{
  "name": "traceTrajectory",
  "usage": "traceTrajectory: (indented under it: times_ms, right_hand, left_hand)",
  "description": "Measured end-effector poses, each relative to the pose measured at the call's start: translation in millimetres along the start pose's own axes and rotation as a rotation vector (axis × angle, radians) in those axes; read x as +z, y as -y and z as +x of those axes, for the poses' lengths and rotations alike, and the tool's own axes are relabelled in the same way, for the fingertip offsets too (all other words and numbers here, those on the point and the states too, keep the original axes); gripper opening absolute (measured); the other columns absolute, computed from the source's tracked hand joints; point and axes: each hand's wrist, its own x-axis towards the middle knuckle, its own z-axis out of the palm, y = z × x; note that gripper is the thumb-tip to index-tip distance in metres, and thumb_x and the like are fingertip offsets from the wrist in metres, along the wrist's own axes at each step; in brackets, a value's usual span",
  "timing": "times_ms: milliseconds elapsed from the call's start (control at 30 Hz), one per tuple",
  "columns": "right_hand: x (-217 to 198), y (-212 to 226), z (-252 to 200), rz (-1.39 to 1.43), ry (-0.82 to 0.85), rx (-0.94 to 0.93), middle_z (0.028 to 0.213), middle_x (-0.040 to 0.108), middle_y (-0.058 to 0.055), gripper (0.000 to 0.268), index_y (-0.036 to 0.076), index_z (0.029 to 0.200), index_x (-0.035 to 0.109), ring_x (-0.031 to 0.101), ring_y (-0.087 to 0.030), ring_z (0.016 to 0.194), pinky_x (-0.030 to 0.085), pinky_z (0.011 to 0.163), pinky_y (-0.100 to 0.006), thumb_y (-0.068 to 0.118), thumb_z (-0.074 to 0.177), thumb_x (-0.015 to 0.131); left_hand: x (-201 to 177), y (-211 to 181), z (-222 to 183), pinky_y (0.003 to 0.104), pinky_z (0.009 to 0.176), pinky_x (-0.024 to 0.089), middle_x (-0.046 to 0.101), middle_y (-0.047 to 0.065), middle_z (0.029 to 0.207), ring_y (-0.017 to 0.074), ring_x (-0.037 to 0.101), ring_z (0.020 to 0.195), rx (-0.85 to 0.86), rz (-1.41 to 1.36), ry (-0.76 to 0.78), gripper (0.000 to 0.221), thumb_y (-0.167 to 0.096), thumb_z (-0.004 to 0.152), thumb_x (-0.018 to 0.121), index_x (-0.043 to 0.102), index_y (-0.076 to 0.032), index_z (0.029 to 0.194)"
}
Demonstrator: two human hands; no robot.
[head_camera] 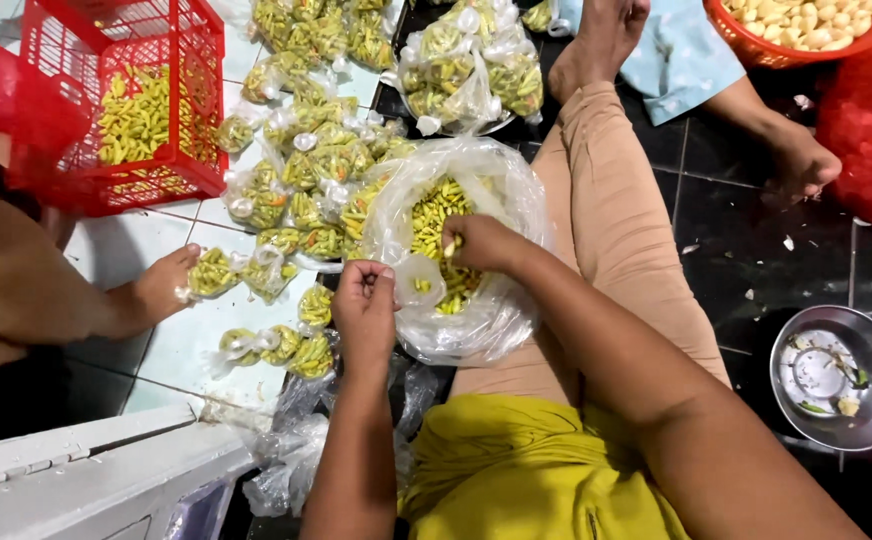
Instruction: The person places small green chili peppers into plastic bags by hand and ties the bags shut while sitting on the floor.
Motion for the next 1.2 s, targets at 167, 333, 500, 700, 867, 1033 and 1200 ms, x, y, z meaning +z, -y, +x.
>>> traceTrajectory:
  times_ms: [167, 333, 500, 700, 867, 1033, 1200]
  right_hand:
    - [-51.0, 34.2, -30.5, 0.249, -0.26, -0.103, 0.083, 0.068, -0.011, 0.025, 0.013, 0.099, 0.068, 0.069, -0.032, 0.087, 0.054, 0.08, -0.042, 0.014, 0.074, 0.068]
    - [-65.1, 90.9, -68.4, -0.006, -0.185, -0.165, 0.091, 0.071, -0.014, 0.023, 0.015, 0.099, 0.068, 0.07, -0.041, 0.093, 0.055, 0.082, -0.049, 0.01, 0.077, 0.062]
    - [-52.9, 89.2, -58.5, -0.286, -0.119, -0.207, 0.095, 0.068, -0.008, 0.021, 0.02, 0.097, 0.072, 0.071, -0.036, 0.091, 0.057, 0.081, -0.047, 0.008, 0.08, 0.066]
    - [-59.8, 100.6, -69.7, -0.189, -0.104, -0.209, 0.1, 0.066, -0.01, 0.016, 0.018, 0.097, 0.072, 0.069, -0.041, 0.101, 0.056, 0.088, -0.052, 0.013, 0.083, 0.066]
    - [-58.2, 84.7, -72.1, 0.146, -0.264, -0.276, 0.1, 0.072, -0.012, 0.031, 0.015, 0.099, 0.074, 0.074, -0.034, 0.101, 0.057, 0.091, -0.045, 0.0, 0.08, 0.054]
    - [-46.4, 42.9, -64.4, 0.125, -0.293, -0.236, 0.111, 0.071, -0.015, 0.039, 0.011, 0.114, 0.072, 0.07, -0.035, 0.109, 0.052, 0.099, -0.048, 0.0, 0.079, 0.059]
    - [22.4, -2.4, -44.3, 0.056, -0.166, -0.356, 0.141, 0.055, -0.03, 0.075, 0.001, 0.138, 0.06, 0.046, -0.053, 0.135, 0.031, 0.121, -0.057, 0.02, 0.067, 0.08]
  left_hand:
    - [15.6, -2.3, 3.3, 0.026, 0.052, 0.06, 0.055, 0.004, 0.07, 0.0113, 0.06, 0.056, -0.033, -0.022, 0.028, 0.004, -0.004, 0.094, 0.064, 0.065, -0.003, 0.091]
    - [27.2, -3.1, 10.3, 0.027, 0.05, 0.06, 0.053, 0.005, 0.068, 0.012, 0.061, 0.056, -0.02, -0.032, 0.05, 0.004, -0.004, 0.093, 0.064, 0.064, -0.001, 0.09]
    - [29.9, -2.2, 13.0, 0.026, 0.045, 0.058, 0.053, 0.006, 0.062, 0.0134, 0.061, 0.051, -0.018, -0.036, 0.045, 0.005, -0.003, 0.091, 0.062, 0.063, -0.001, 0.087]
    - [32.1, 0.4, 11.4, 0.026, 0.045, 0.056, 0.054, 0.008, 0.064, 0.0134, 0.062, 0.055, -0.022, -0.082, 0.051, 0.004, -0.001, 0.091, 0.06, 0.064, 0.0, 0.088]
    - [27.8, 6.6, 15.3, 0.025, 0.046, 0.056, 0.055, 0.007, 0.061, 0.0135, 0.061, 0.052, -0.01, -0.059, 0.038, 0.003, -0.002, 0.091, 0.062, 0.063, -0.001, 0.088]
    - [20.2, 6.7, 17.2, 0.021, 0.048, 0.056, 0.057, 0.005, 0.065, 0.0099, 0.061, 0.055, -0.048, -0.145, 0.003, 0.002, -0.003, 0.092, 0.062, 0.063, -0.002, 0.091]
    - [33.0, 0.8, 6.2, 0.021, 0.052, 0.056, 0.061, 0.006, 0.068, 0.0114, 0.064, 0.057, -0.144, -0.393, 0.132, 0.004, -0.004, 0.092, 0.064, 0.06, -0.005, 0.093]
